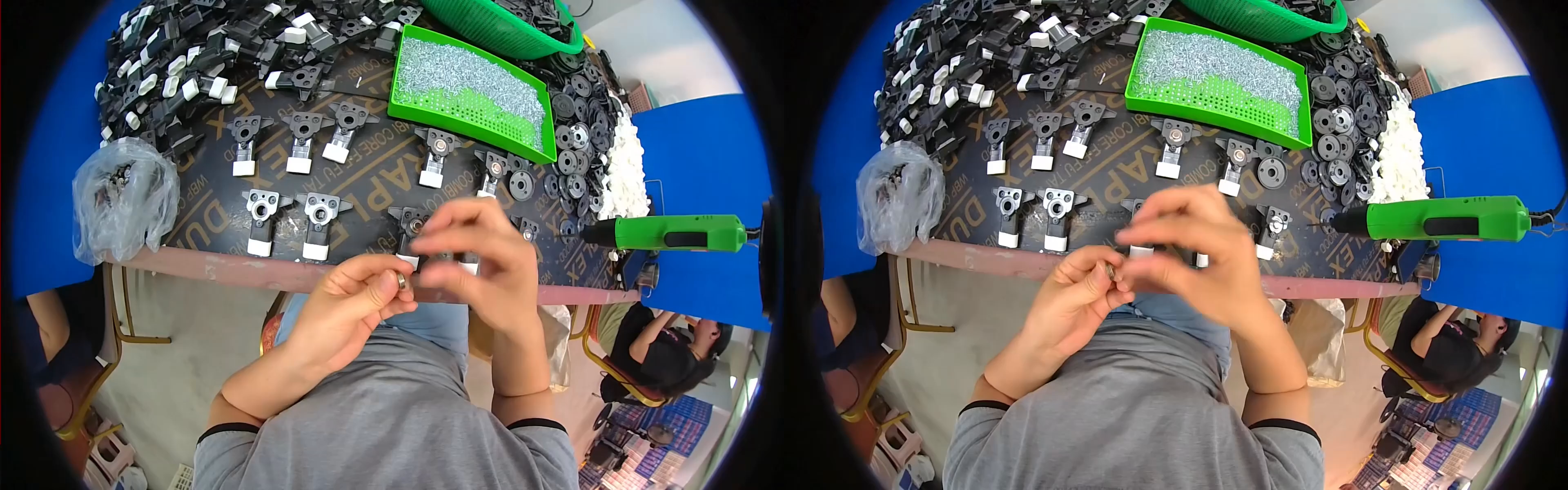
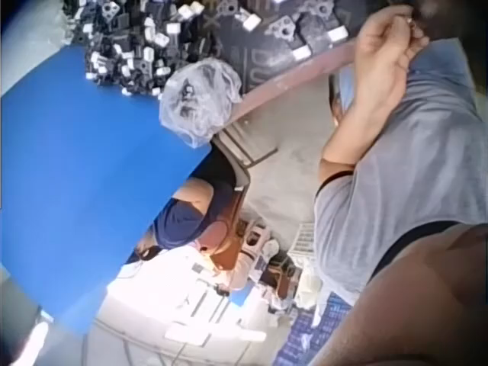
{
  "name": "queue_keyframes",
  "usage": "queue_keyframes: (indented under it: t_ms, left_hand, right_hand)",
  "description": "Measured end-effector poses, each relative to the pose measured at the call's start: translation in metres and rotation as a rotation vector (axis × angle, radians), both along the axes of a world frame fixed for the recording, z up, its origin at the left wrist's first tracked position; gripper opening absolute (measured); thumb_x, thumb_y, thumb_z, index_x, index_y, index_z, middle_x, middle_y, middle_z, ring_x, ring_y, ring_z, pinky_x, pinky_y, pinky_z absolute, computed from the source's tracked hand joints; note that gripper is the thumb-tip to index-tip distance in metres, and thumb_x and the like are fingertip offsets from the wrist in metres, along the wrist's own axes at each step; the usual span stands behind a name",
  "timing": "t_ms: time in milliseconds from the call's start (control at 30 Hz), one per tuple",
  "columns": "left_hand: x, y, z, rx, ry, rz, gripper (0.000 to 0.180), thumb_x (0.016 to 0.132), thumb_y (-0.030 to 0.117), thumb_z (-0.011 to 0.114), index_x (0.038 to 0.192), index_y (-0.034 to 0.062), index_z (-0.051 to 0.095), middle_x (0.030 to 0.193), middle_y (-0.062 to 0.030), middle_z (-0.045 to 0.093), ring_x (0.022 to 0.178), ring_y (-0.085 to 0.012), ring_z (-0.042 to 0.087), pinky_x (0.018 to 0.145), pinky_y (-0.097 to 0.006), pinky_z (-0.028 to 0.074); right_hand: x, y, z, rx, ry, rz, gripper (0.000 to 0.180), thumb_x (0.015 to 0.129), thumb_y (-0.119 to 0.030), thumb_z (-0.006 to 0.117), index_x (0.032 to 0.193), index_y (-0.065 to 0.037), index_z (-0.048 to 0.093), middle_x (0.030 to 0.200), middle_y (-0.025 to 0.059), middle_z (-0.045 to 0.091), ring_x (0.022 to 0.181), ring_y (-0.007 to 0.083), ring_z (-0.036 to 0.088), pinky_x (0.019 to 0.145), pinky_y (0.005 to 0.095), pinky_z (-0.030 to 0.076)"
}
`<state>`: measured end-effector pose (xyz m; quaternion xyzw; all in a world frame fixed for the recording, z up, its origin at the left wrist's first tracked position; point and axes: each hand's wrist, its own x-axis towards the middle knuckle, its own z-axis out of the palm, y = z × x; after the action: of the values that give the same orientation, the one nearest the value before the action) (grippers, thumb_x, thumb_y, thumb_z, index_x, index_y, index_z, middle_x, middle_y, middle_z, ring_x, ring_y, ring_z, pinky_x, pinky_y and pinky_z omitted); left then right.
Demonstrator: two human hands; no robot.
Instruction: Assembling small mechanical components by placing circular parts onto white bases and securing them with an electric screwdriver.
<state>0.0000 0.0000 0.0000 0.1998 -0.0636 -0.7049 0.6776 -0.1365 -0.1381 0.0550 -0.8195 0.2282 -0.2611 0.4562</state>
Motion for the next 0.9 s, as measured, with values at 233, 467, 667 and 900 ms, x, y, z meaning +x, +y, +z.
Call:
queue_keyframes:
  t_ms: [233,467,667,900]
  left_hand:
    - [0.002,-0.008,0.007,0.078,-0.036,0.054,0.02,0.097,0.011,0.06,0.113,0.0016,0.065,0.104,-0.0071,0.068,0.099,-0.0156,0.065,0.09,-0.033,0.054]
    - [0.017,-0.004,0.016,0.051,-0.307,0.034,0.022,0.093,0.007,0.064,0.113,-0.0003,0.065,0.109,-0.0126,0.069,0.101,-0.0216,0.067,0.096,-0.039,0.054]
    - [0.023,-0.001,0.007,-0.01,-0.226,0.045,0.024,0.091,0.005,0.066,0.113,-0.0005,0.065,0.109,-0.0119,0.069,0.104,-0.0208,0.066,0.095,-0.038,0.054]
    - [0.03,-0.001,0.011,0.029,-0.215,0.078,0.027,0.091,0.008,0.066,0.116,-0.0001,0.063,0.111,-0.0126,0.068,0.104,-0.0233,0.066,0.094,-0.041,0.054]
  right_hand:
    - [0.007,0.007,0.002,-0.264,-0.05,0.06,0.031,0.064,-0.016,0.084,0.094,-0.007,0.077,0.096,0.0036,0.07,0.092,0.0218,0.058,0.081,0.0326,0.046]
    - [0.011,0.009,0.014,-0.535,0.019,0.058,0.03,0.065,-0.018,0.082,0.093,-0.01,0.077,0.093,0.0024,0.072,0.087,0.0216,0.06,0.075,0.0306,0.049]
    - [0.018,0.005,0.009,-0.445,-0.074,0.095,0.031,0.065,-0.02,0.082,0.094,-0.012,0.077,0.096,-0.0013,0.071,0.087,0.0206,0.059,0.073,0.0308,0.045]
    - [0.032,-0.006,0.017,-0.356,-0.066,0.188,0.03,0.064,-0.015,0.083,0.092,-0.005,0.076,0.095,0.0059,0.073,0.086,0.023,0.062,0.076,0.0331,0.049]
